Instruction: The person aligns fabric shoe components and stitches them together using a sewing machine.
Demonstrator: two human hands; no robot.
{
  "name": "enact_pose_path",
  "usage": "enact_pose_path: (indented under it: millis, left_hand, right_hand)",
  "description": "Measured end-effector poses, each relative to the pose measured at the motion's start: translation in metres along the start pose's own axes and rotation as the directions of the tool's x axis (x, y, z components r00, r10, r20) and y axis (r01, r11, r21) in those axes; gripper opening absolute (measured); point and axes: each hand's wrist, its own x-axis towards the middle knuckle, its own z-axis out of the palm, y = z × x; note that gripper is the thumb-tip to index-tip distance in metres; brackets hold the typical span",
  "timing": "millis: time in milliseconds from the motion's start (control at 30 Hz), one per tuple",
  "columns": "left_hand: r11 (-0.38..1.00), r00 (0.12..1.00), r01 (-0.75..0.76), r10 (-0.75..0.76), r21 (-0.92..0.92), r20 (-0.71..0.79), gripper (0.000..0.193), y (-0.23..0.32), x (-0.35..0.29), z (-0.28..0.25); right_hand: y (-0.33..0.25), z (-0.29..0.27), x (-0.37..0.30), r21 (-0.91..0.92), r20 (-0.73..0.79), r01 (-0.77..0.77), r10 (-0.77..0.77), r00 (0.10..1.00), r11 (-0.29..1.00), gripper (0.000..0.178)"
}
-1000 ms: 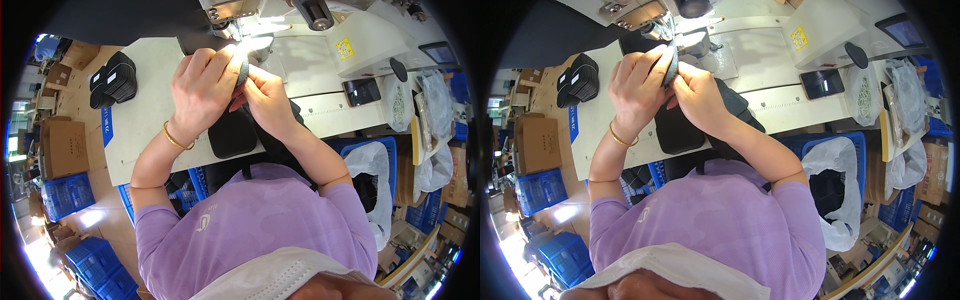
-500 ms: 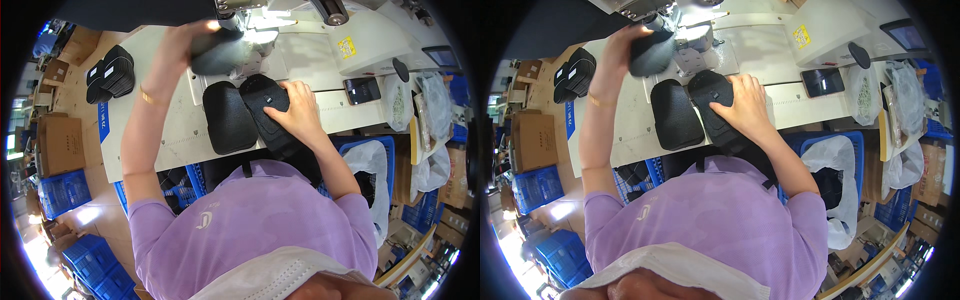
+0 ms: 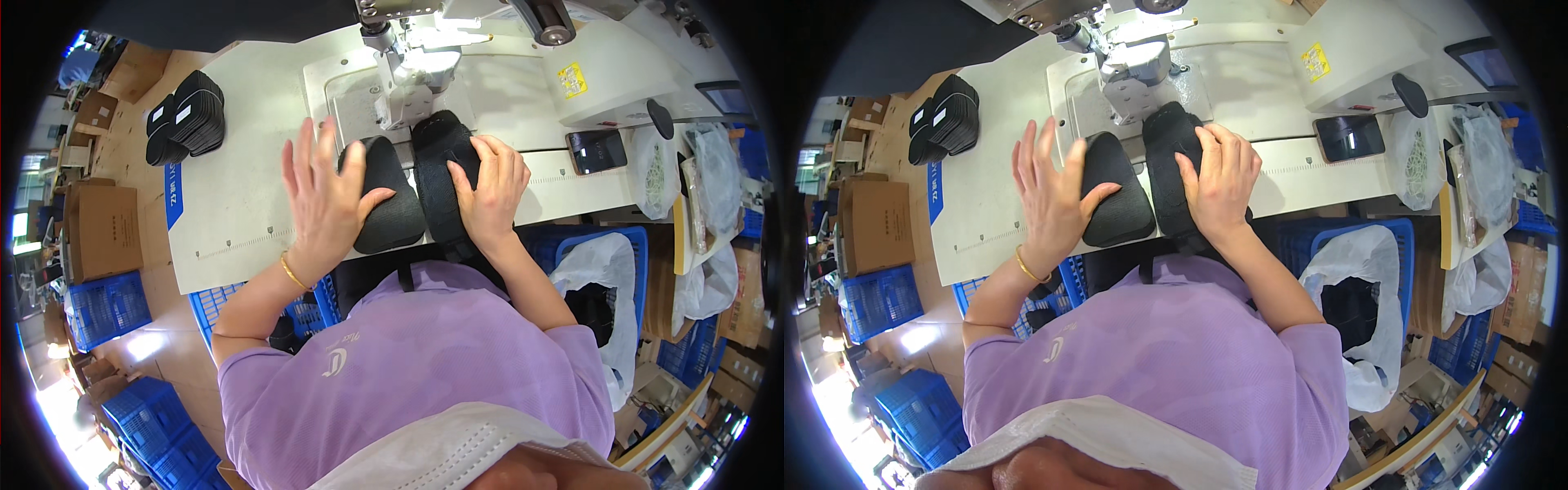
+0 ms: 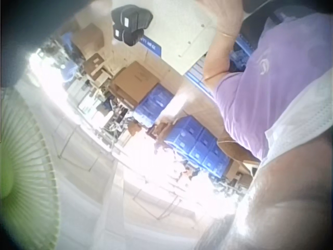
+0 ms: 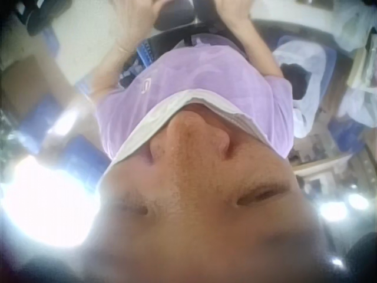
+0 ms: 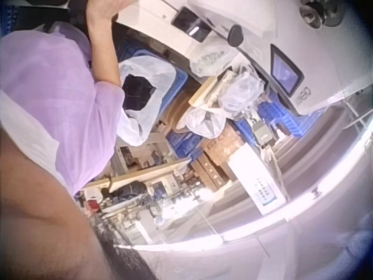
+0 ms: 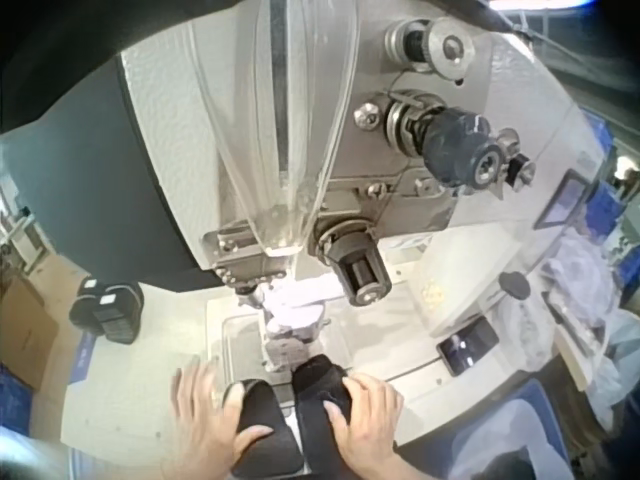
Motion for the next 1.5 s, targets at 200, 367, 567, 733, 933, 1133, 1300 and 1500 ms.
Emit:
enact_pose_path:
  millis: [200,367,567,733,933,1133,1300,1500]
  left_hand:
    - [-0.080,0.697,0.576,-0.471,-0.813,0.540,0.039,-0.021,0.010,0.009]
    - [-0.576,0.746,0.299,-0.356,-0.761,0.563,0.024,-0.003,0.029,-0.010]
    - [-0.538,0.717,0.188,-0.496,-0.822,0.489,0.022,-0.014,0.025,-0.010]
    - [-0.509,0.678,0.224,-0.531,-0.831,0.508,0.026,-0.017,0.024,-0.009]
    - [-0.498,0.705,0.285,-0.470,-0.819,0.531,0.029,-0.029,0.029,-0.008]
    - [-0.363,0.772,0.397,-0.366,-0.843,0.521,0.030,-0.048,0.062,-0.010]
    - [-0.252,0.810,0.488,-0.225,-0.835,0.541,0.030,-0.070,0.106,0.006]
    - [-0.227,0.827,0.493,-0.178,-0.840,0.534,0.025,-0.096,0.130,0.032]
  right_hand:
    - [0.002,-0.016,0.020,0.396,-0.294,0.079,0.045,0.955,0.915,0.027]
    - [-0.036,-0.031,0.058,0.784,0.103,-0.096,0.023,0.994,0.613,0.016]
    - [-0.048,-0.033,0.047,0.893,0.351,-0.338,0.012,0.936,0.296,0.012]
    - [-0.047,-0.039,0.037,0.808,0.494,-0.503,0.114,0.862,0.307,0.007]
    - [-0.051,-0.037,0.040,0.860,0.474,-0.483,0.094,0.876,0.163,0.007]
    - [-0.052,-0.048,0.063,0.768,0.624,-0.637,0.149,0.767,0.069,0.013]
    - [-0.045,-0.040,0.085,0.721,0.678,-0.682,0.078,0.731,0.123,0.023]
    - [-0.041,-0.029,0.097,0.770,0.625,-0.632,0.092,0.775,0.085,0.020]
